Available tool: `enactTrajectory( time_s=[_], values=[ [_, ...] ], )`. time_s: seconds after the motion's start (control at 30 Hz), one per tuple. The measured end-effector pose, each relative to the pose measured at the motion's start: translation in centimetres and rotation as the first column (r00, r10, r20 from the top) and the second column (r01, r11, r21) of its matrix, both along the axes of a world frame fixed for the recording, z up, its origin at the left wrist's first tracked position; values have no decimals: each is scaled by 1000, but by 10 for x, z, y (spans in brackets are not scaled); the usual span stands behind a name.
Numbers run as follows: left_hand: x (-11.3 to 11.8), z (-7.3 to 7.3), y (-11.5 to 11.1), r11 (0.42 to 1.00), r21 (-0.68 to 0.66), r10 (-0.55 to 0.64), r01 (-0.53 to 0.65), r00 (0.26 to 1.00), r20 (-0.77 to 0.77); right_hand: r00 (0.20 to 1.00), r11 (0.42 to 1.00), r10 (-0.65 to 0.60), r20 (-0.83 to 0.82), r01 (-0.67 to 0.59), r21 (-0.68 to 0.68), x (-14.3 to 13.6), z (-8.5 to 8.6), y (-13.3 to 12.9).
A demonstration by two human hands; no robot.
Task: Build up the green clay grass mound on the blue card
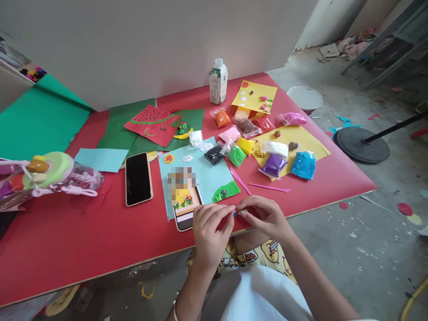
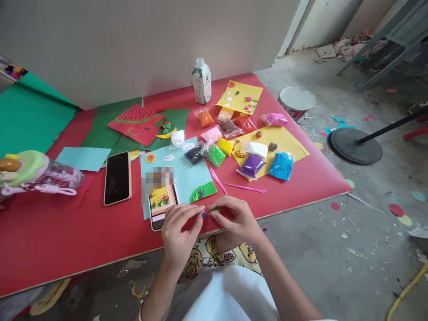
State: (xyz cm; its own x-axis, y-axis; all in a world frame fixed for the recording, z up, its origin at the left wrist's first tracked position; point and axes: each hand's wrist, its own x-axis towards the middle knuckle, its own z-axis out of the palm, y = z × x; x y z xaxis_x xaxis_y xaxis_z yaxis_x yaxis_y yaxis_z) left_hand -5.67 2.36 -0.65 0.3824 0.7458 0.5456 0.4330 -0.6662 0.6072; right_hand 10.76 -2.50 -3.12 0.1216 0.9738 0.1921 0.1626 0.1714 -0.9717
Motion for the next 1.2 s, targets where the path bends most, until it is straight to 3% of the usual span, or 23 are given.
enactTrajectory(
  time_s=[0.2, 0.43, 0.53, 0.73, 0.97, 1.1, 1.2],
  values=[
    [1, -2, 1, 1000, 4, 3, -3, 1000, 17, 998, 999, 31, 50, -32, 10, 0, 1, 2],
    [0, -7, 2, 969, 245, 57, -34, 994, -90, 994, 994, 106, 7, -106, 26, 4, 3, 3],
    [0, -6, 2, 963, 269, 60, -33, 994, -94, 993, 993, 115, -21, -114, 14, 5, 2, 3],
    [-2, 0, 4, 983, 181, 50, -35, 996, -77, 992, 999, 43, -122, -43, -3, 2, -1, 2],
    [-4, 3, 7, 992, 122, 0, 11, 996, -86, 993, 1000, -23, -114, 22, -5, 0, -6, 0],
    [-3, 1, 7, 989, 149, 15, -2, 996, -86, 996, 998, -65, -63, 66, 22, 0, -6, 0],
    [0, -2, 7, 976, 217, 57, -30, 991, -120, 985, 985, -160, 64, 155, 73, 1, -2, 2]
  ],
)
